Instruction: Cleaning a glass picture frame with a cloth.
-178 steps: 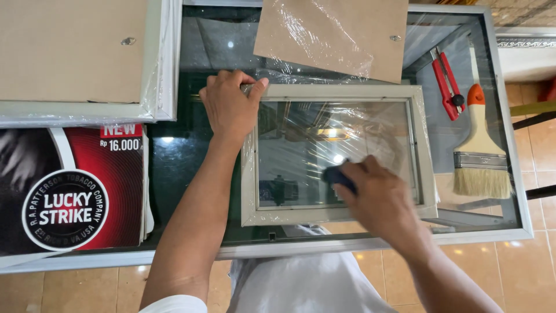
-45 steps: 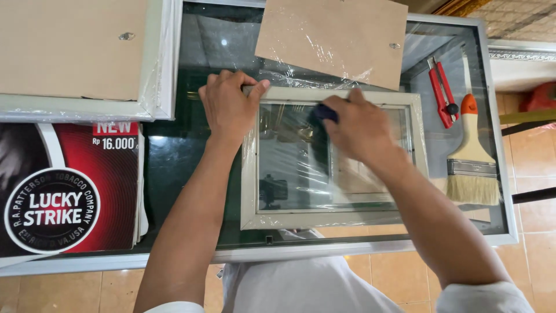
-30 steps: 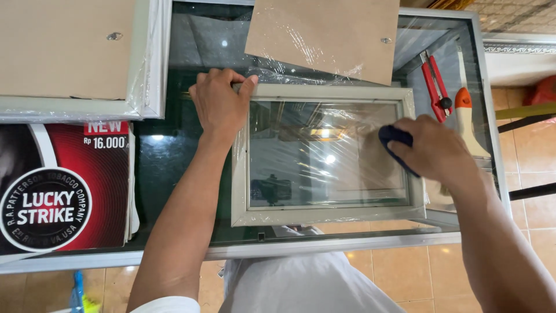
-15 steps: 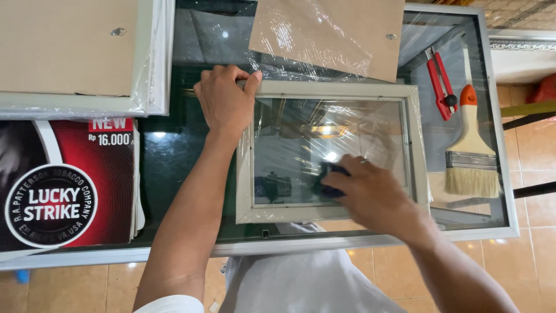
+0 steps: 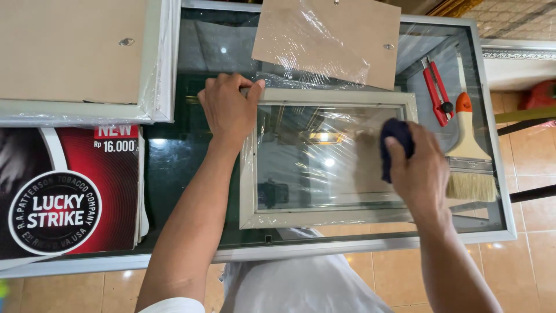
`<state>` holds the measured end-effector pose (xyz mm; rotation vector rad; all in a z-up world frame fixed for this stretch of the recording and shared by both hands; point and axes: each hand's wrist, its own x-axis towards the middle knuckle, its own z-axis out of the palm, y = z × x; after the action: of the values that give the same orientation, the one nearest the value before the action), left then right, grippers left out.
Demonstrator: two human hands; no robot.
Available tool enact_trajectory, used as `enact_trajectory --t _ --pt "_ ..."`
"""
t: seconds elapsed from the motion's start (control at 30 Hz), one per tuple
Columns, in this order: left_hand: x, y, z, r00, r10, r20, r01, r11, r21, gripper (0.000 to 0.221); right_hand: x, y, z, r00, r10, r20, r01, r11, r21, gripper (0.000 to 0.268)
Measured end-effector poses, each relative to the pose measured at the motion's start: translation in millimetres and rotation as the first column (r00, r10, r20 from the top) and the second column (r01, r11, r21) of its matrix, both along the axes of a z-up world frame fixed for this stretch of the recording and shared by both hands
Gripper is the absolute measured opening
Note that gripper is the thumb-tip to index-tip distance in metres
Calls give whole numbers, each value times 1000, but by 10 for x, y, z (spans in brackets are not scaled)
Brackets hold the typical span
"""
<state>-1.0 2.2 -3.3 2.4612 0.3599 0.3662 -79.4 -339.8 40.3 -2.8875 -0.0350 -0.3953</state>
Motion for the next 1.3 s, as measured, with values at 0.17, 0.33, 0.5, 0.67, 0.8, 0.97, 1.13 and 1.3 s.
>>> enact_trajectory --t 0.17,0.33,0.5,0.67,0.8,0.97,1.13,1.3 --pt "19 -1 -74 999 4 38 -4 1000 6 27 152 383 -272 983 -132 -127 99 966 -237 43" --pt "13 14 -126 999 3 43 -3 1000 -10 26 -54 1618 -246 967 190 -170 -216 965 -149 46" --pt "53 40 -171 996 -13 92 13 1000 -5 32 131 1701 -210 841 505 -196 -428 841 331 48" --pt "53 15 -144 997 5 74 -4 1000 -16 27 477 360 -125 986 42 -159 -31 997 67 45" --pt "34 14 -128 998 2 65 -1 1000 -15 26 672 -32 -388 965 -197 -173 166 970 -180 42" --pt "54 20 -193 996 3 94 -5 1000 11 27 500 1340 -264 970 175 -168 -190 979 -76 43" --pt "91 75 -289 992 -13 128 11 1000 16 25 757 1878 -79 805 547 -228 -556 831 31 39" --pt "103 58 -307 993 -12 117 8 1000 27 29 478 1733 286 599 632 -493 -669 733 126 39"
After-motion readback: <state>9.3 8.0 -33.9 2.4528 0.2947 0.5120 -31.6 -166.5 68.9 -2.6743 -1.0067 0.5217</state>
